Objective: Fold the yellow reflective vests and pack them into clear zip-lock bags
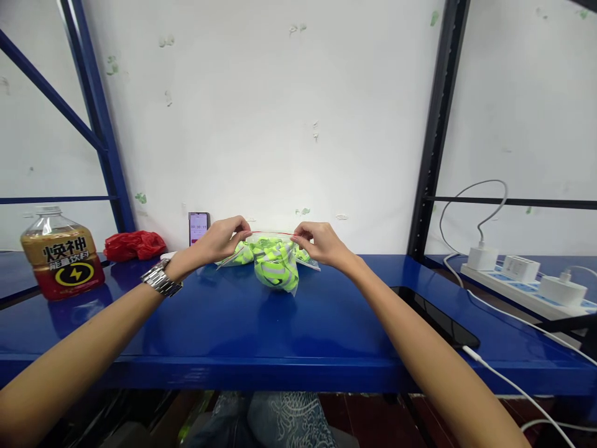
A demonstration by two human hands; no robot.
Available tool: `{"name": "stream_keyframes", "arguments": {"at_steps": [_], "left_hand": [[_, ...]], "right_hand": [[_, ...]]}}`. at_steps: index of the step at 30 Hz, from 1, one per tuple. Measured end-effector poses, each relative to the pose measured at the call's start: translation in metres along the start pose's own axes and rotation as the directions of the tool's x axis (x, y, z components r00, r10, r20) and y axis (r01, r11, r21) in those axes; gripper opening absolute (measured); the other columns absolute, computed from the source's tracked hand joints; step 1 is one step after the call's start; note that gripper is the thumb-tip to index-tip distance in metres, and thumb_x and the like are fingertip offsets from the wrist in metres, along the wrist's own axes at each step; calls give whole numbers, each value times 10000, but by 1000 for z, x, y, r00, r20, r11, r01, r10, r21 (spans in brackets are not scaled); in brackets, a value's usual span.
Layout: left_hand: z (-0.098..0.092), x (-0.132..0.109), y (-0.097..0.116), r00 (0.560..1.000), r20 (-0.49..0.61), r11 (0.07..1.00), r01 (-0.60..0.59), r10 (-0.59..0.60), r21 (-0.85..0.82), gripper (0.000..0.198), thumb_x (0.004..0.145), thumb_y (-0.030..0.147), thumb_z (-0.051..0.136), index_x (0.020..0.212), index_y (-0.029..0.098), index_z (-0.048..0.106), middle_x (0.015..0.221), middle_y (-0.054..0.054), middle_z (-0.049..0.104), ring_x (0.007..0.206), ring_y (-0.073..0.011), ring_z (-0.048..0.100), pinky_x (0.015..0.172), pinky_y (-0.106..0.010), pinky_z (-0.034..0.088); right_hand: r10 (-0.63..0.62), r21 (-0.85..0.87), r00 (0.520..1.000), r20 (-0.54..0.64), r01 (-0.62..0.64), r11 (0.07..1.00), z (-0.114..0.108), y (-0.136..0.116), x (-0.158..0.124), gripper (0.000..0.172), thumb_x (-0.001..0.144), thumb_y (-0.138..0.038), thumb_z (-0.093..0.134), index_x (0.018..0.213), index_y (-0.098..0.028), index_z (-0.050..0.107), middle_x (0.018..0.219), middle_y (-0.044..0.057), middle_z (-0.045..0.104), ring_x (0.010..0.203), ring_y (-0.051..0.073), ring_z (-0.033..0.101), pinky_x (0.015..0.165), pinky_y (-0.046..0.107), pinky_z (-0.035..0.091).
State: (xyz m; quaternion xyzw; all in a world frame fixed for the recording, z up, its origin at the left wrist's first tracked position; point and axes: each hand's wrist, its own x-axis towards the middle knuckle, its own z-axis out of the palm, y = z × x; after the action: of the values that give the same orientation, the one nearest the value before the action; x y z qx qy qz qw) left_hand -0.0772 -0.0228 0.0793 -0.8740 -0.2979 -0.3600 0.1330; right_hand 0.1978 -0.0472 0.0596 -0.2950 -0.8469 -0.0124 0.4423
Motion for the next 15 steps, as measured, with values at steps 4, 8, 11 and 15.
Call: {"name": "stream_keyframes", "arguments": {"at_steps": [4,8,11,15], "left_hand": [[17,-6,-7,998,-29,996,-52,54,74,142,940,290,394,869,195,472,788,-47,581,663,-177,542,600,-295,397],[18,-11,-4,999,-32,998,-37,39,42,150,950,290,381,880,193,472,784,-42,574,659,-171,532,610,-300,406],[13,-13,2,999,-36,993,-7,3,-118,186,932,357,455,881,186,504,802,-36,600,701,-161,565,654,-294,445],[14,-16,3,996,-55,951,45,-65,-307,234,873,407,569,848,177,540,798,-26,610,728,-152,583,685,-285,480]], "right_hand": [[-57,-17,998,-32,56,998,4,6,-4,161,873,-307,551,995,-203,568,760,36,679,690,171,635,655,316,503],[-84,-140,996,-39,78,987,8,7,-5,203,899,-288,504,1053,-184,586,785,53,680,690,172,620,662,317,484],[-75,-147,997,-35,69,987,9,3,-6,198,916,-296,479,963,-162,619,812,78,666,708,177,599,649,313,467],[17,31,1000,-16,-16,999,10,-6,-8,205,903,-331,518,970,-163,615,797,62,639,710,171,582,643,303,475]]}}
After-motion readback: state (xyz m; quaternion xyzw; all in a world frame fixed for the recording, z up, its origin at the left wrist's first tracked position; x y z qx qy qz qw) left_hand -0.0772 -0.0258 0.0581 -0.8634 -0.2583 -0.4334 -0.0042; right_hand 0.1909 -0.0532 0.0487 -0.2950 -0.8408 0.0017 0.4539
